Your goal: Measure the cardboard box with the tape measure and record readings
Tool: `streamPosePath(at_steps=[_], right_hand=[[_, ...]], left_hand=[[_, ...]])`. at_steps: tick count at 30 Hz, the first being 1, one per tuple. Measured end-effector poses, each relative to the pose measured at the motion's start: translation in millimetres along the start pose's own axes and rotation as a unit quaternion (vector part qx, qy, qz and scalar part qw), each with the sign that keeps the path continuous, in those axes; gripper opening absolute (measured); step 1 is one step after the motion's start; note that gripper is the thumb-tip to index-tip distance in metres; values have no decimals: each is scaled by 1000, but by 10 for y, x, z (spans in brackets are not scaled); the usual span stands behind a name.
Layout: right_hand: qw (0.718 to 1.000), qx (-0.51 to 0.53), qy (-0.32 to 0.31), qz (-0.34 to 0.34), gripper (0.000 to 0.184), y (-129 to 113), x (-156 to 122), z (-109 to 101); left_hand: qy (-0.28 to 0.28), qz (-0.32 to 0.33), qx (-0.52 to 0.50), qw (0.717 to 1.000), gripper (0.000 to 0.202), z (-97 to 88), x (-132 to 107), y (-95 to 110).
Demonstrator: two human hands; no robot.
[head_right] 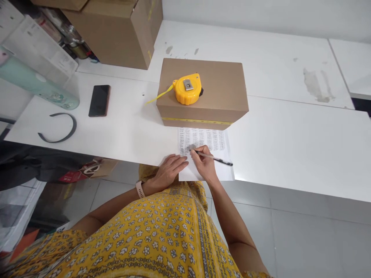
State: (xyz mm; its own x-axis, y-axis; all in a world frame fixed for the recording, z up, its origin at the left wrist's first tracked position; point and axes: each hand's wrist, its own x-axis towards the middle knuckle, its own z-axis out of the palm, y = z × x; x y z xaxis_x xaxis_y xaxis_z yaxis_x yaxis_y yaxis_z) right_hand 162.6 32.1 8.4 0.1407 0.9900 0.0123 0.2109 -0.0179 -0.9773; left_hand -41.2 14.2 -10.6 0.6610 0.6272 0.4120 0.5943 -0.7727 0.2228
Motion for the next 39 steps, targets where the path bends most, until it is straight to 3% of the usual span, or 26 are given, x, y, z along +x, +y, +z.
streamPosePath(at_steps=[6,10,20,29,39], right_hand=[[996,-70,6,-49,26,-51,23,90],[993,-91,8,-72,23,-67,32,100],[990,-114,4,-82,22,-55,20,104],[992,-109,13,-65,23,-28,22,99],[993,-102,7,-60,25,-30,24,97]], left_hand=[[-37,5,7,999,34,-4,-3,-1],[-30,4,12,999,33,12,-8,3],[-78,-5,-8,997,37,34,-28,-8],[-47,5,5,999,35,38,-27,-14],[-70,-4,-10,997,35,27,-24,-5]])
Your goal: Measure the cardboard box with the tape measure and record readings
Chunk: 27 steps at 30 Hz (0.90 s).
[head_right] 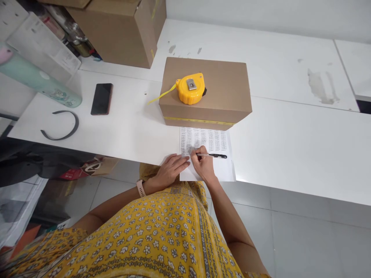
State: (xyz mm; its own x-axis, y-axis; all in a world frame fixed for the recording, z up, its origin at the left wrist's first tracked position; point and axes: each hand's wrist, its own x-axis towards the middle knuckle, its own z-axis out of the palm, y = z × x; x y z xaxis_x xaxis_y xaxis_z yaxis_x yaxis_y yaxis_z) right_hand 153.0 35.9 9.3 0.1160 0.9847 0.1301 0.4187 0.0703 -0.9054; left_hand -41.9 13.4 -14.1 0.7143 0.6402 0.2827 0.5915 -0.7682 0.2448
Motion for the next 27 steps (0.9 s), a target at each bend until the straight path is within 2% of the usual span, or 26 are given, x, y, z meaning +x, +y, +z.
streamPosePath(at_steps=[17,23,27], right_hand=[[1000,-3,7,-1,24,-8,-5,-11],[1000,1,6,-2,25,4,-3,-12],[1000,8,15,6,25,-7,-1,-14]], left_hand=[[12,0,-2,1000,36,14,-9,-4],[-3,-5,-8,1000,39,14,-8,1],[12,0,-5,1000,36,14,-11,2]])
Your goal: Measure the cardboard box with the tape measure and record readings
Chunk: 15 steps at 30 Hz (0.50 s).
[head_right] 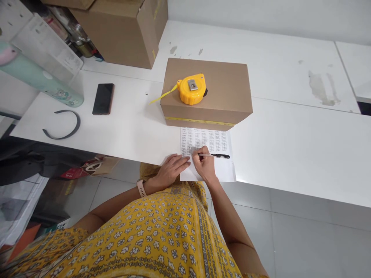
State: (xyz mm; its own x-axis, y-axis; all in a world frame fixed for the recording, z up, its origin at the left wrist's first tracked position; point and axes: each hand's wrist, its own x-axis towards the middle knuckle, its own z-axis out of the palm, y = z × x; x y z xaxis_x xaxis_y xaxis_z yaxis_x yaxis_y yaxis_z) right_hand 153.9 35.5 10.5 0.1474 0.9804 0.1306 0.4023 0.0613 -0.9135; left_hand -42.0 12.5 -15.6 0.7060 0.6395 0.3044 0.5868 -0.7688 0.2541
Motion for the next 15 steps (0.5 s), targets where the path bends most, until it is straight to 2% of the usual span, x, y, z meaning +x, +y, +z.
streamPosePath(at_steps=[6,15], right_hand=[[1000,-16,-3,-4,26,-22,-1,0],[1000,-13,1,0,23,9,0,1]], left_hand=[[-17,-5,-2,1000,36,11,-4,-5],[-9,-7,-2,1000,35,-8,7,4]])
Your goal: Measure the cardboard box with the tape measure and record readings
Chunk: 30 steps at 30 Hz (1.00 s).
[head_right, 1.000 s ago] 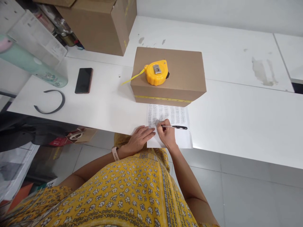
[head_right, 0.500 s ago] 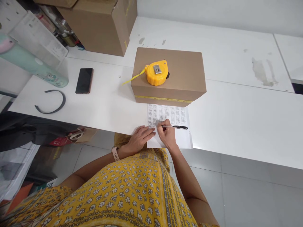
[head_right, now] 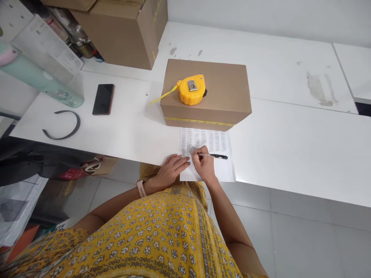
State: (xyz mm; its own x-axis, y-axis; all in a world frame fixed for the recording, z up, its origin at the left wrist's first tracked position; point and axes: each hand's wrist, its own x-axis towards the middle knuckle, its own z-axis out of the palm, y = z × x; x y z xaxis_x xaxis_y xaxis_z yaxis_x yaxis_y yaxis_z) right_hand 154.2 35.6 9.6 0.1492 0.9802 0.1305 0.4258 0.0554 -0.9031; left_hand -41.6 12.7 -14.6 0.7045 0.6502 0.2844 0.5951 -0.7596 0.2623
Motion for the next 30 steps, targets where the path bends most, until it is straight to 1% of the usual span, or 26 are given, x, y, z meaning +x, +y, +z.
streamPosePath(at_steps=[6,11,14,16,17,18,20,22,24,25,27,29,30], right_hand=[[1000,-2,0,-4,25,-11,6,-14],[1000,1,5,-4,25,-4,-5,13],[999,-12,35,1,24,13,-27,9],[996,-18,85,9,24,45,-25,-76],[993,-18,115,14,24,75,-15,-155],[989,-21,144,18,23,118,4,-262],[979,-58,193,20,22,247,58,-540],[960,-179,217,3,22,421,119,-859],[938,-292,188,-21,24,605,163,-1149],[930,-325,169,-28,27,688,177,-1262],[926,-353,131,-32,31,819,192,-1407],[924,-366,108,-32,38,899,200,-1449],[921,-374,102,-34,42,923,203,-1442]], left_hand=[[11,4,3,1000,34,9,-2,-3],[0,0,6,1000,35,0,0,-2],[3,1,9,1000,34,4,1,-3],[-2,1,5,1000,34,8,0,-3],[-5,0,1,1000,35,6,-1,-2],[-5,-2,-5,1000,35,-4,-2,-2],[0,-4,-30,1000,35,-60,4,-3],[11,0,-79,997,37,-187,37,-16],[40,5,-139,990,39,-392,120,-50],[67,6,-162,984,38,-519,185,-76],[147,0,-175,974,35,-802,366,-143],[229,-13,-142,963,29,-1076,607,-226],[262,-20,-119,958,27,-1193,746,-271]])
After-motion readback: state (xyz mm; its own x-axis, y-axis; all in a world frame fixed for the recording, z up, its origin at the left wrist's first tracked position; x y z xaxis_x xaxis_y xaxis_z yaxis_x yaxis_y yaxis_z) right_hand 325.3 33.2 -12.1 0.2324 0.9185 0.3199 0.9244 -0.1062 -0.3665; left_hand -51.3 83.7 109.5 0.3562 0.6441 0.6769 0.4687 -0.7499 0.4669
